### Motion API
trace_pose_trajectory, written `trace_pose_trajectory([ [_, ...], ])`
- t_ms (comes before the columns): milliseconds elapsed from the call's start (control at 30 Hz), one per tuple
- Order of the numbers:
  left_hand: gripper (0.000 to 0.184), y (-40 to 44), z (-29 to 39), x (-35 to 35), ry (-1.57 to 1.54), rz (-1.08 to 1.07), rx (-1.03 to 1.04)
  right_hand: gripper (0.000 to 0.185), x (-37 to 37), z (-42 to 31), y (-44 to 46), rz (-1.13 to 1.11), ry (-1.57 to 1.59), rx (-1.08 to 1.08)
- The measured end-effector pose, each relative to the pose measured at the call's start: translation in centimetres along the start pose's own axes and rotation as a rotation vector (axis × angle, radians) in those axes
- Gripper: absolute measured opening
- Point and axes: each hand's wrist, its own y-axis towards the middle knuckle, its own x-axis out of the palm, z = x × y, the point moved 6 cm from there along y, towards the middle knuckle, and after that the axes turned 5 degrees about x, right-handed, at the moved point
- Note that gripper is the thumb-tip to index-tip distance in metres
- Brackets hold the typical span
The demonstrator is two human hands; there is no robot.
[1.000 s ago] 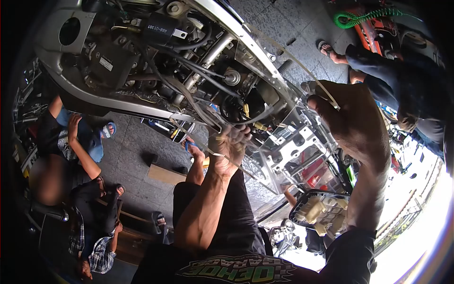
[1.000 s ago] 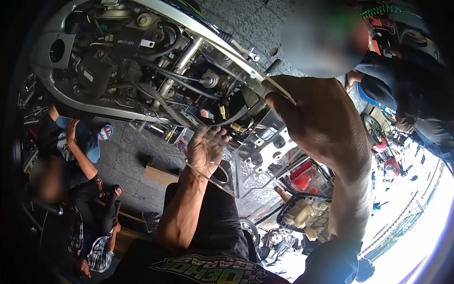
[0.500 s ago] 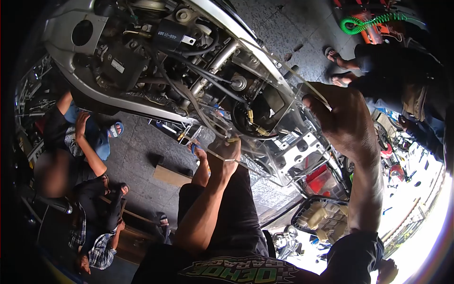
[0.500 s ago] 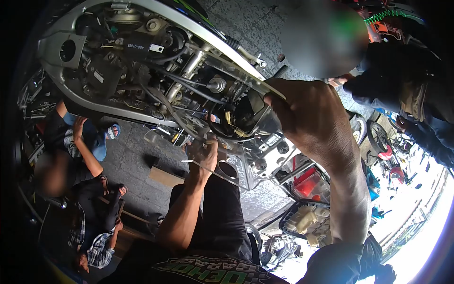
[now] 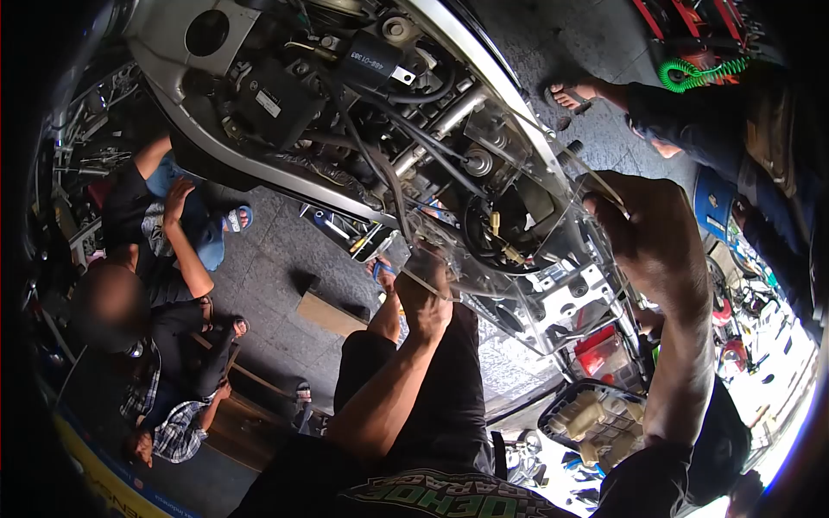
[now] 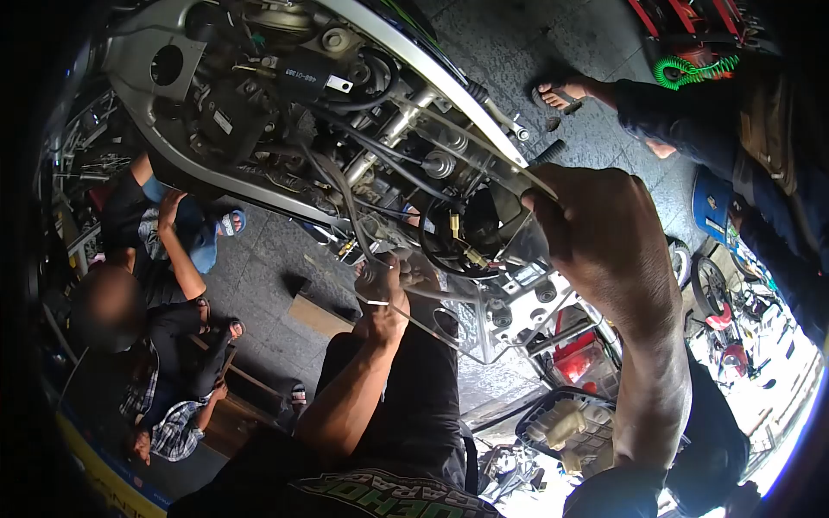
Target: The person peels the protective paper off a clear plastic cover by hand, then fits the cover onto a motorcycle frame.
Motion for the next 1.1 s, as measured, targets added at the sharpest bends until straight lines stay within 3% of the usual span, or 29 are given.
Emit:
trace_pose_trajectory([
  [100,0.014,-0.1,-0.4,-0.3,-0.134,-0.035,-0.046,0.006,-0.3,0.1,0.4,0.029,0.006,-0.054],
  [167,0.044,-0.5,-0.5,0.2,0.063,-0.039,0.004,0.008,-0.2,0.0,0.4,0.046,-0.018,-0.066],
  [233,0.030,-1.0,-1.7,1.0,0.001,-0.078,-0.004,0.011,0.1,0.1,0.5,0.049,-0.080,-0.079],
  [267,0.025,-0.2,-1.7,0.2,-0.167,0.016,-0.058,0.014,0.3,0.7,0.7,-0.057,-0.012,0.025],
  [333,0.020,0.5,-1.4,-1.3,-0.334,0.101,-0.112,0.012,0.2,1.3,0.9,-0.034,-0.036,0.060],
  [400,0.020,0.7,-2.1,-1.3,-0.940,0.147,-0.531,0.012,0.2,1.8,1.2,-0.035,-0.037,0.102],
  [433,0.020,1.4,-1.6,-1.9,-0.939,0.145,-0.533,0.012,0.4,1.9,1.3,-0.037,-0.035,0.103],
  [500,0.007,2.2,-1.8,-1.8,-1.410,0.364,-0.851,0.012,1.0,1.4,1.3,-0.021,-0.080,-0.020],
  [567,0.008,2.9,-2.3,-2.5,-1.457,0.356,-0.821,0.011,1.5,0.9,1.2,-0.048,-0.028,0.009],
  [633,0.012,3.1,-2.5,-2.4,-1.413,0.162,-0.812,0.011,1.2,0.0,0.6,0.027,-0.086,-0.083],
  [700,0.014,2.9,-3.1,-2.0,-1.370,0.161,-0.854,0.013,0.7,-0.5,0.2,0.076,-0.108,-0.119],
  [767,0.018,3.5,-3.2,-3.8,-0.963,0.161,-0.649,0.015,1.2,0.1,0.2,-0.008,-0.077,0.026],
  [833,0.024,4.0,-2.7,-5.9,-0.710,0.165,-0.558,0.016,1.3,0.1,0.0,0.096,-0.049,-0.036],
  [933,0.038,5.8,0.8,-12.5,-0.502,0.479,0.029,0.020,1.6,0.4,0.6,-0.004,-0.068,0.029],
  [967,0.038,6.7,0.6,-14.1,-0.501,0.474,0.033,0.020,1.7,0.5,0.6,-0.002,-0.065,0.034],
  [1033,0.046,9.5,3.4,-15.4,-0.252,0.000,0.387,0.023,1.7,0.9,0.8,-0.007,-0.059,0.061],
  [1100,0.056,11.3,5.4,-15.6,-0.032,-0.259,0.595,0.022,1.9,1.1,0.8,0.049,-0.030,0.064],
])
